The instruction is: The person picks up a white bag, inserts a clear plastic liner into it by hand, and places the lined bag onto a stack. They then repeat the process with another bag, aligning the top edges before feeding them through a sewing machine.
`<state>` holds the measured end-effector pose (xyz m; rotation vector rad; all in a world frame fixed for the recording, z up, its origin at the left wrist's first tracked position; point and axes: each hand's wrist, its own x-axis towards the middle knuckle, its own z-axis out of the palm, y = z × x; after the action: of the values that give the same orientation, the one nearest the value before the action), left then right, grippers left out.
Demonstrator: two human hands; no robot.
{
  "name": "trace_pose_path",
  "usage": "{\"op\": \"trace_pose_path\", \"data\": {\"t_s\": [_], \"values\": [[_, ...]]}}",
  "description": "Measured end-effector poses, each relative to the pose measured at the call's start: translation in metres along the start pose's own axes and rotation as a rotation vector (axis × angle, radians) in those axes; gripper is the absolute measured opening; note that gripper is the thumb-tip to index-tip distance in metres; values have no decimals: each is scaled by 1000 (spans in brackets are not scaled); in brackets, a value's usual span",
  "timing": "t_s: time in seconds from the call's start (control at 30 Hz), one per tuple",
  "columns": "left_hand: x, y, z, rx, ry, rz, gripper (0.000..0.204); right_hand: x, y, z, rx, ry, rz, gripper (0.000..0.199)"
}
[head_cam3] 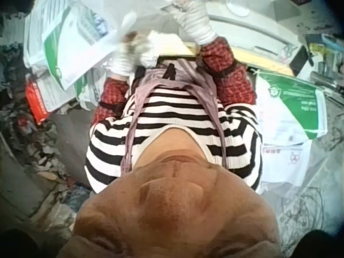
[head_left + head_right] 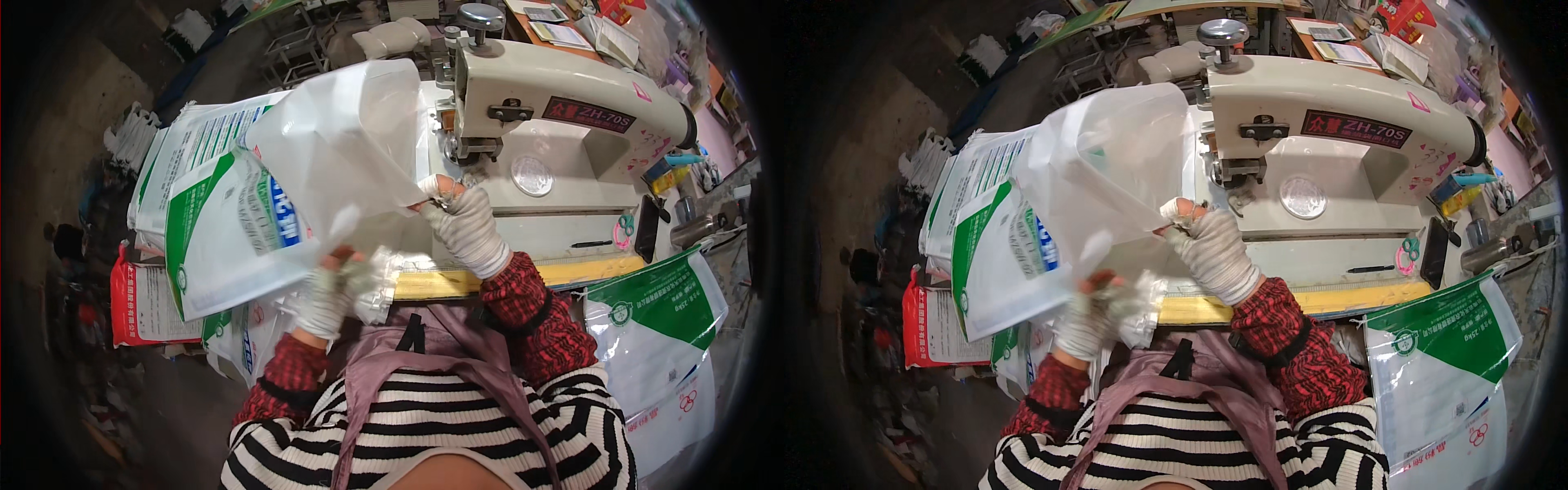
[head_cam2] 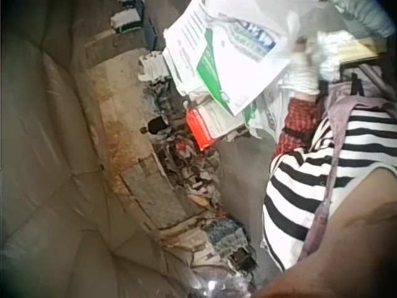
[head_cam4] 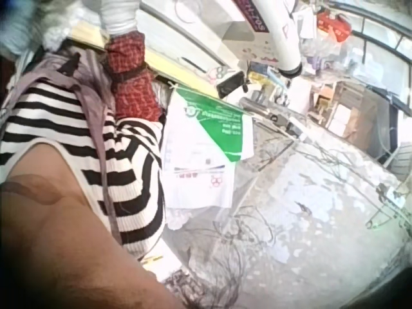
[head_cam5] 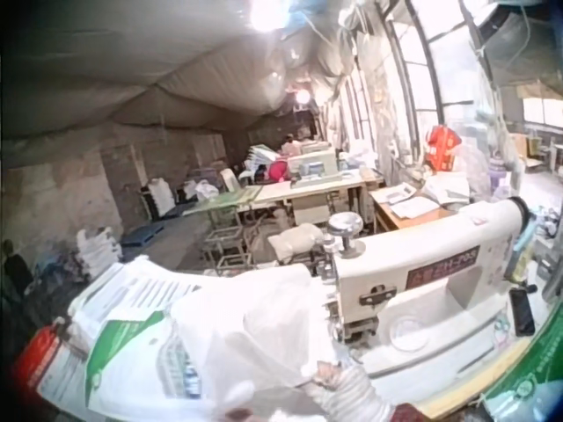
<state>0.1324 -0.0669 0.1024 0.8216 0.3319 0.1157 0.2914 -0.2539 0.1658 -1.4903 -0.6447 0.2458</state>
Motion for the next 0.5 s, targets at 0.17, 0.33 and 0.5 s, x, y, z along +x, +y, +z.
{"op": "trace_pose_path", "data": {"t_s": [0.17,0.33,0.5], "values": [[16,76,-64,-152,542,328,27,-3,-24,-7,34,100,-113,9],[13,149,-79,259,749,534,16,-51,-52,18,-736,-35,-684,12],[-6,161,-169,-115,570,454,38,-83,-28,76,-748,-652,-195,13]]}}
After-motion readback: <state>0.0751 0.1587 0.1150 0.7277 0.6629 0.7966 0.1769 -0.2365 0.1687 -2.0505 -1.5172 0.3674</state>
